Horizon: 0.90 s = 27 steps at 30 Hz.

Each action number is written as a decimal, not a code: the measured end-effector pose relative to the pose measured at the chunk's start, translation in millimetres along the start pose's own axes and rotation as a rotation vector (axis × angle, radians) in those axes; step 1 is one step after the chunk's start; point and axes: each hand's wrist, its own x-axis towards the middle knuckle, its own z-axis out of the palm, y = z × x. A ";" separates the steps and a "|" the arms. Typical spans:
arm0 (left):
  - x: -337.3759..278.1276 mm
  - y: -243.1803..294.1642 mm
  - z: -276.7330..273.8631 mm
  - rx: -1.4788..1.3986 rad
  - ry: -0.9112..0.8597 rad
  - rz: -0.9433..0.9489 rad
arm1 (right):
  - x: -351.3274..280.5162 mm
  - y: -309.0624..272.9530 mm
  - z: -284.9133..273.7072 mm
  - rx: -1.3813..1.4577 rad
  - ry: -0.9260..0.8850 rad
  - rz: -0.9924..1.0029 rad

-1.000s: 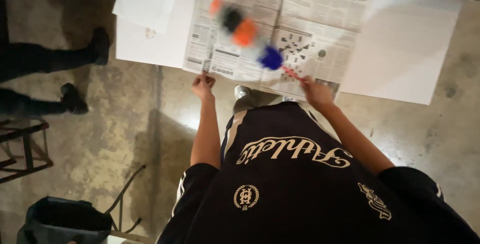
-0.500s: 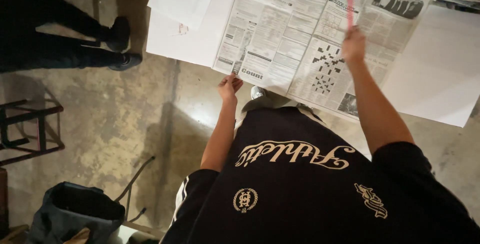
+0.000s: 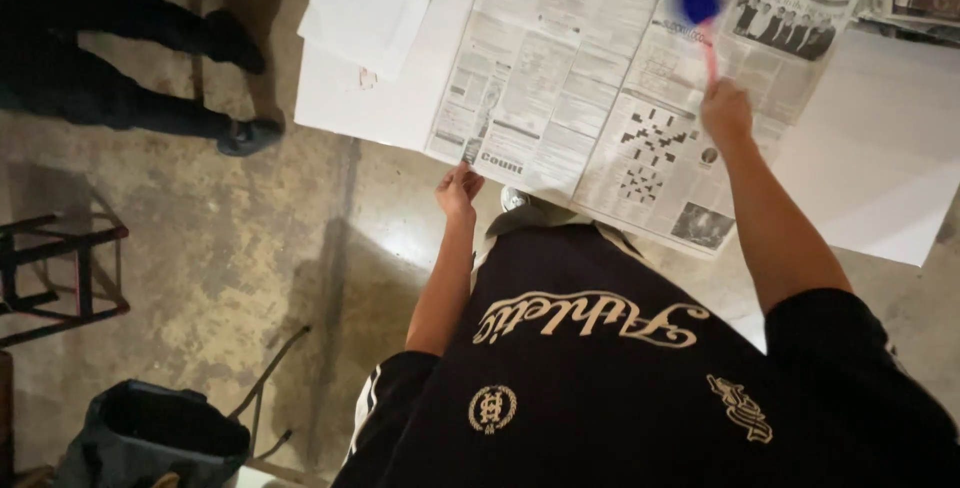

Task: Dusting and organizing stacks of newspapers on a table.

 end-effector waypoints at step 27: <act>-118.8 17.4 76.0 0.941 0.028 1.111 | -128.1 52.9 -41.3 0.259 -0.075 0.135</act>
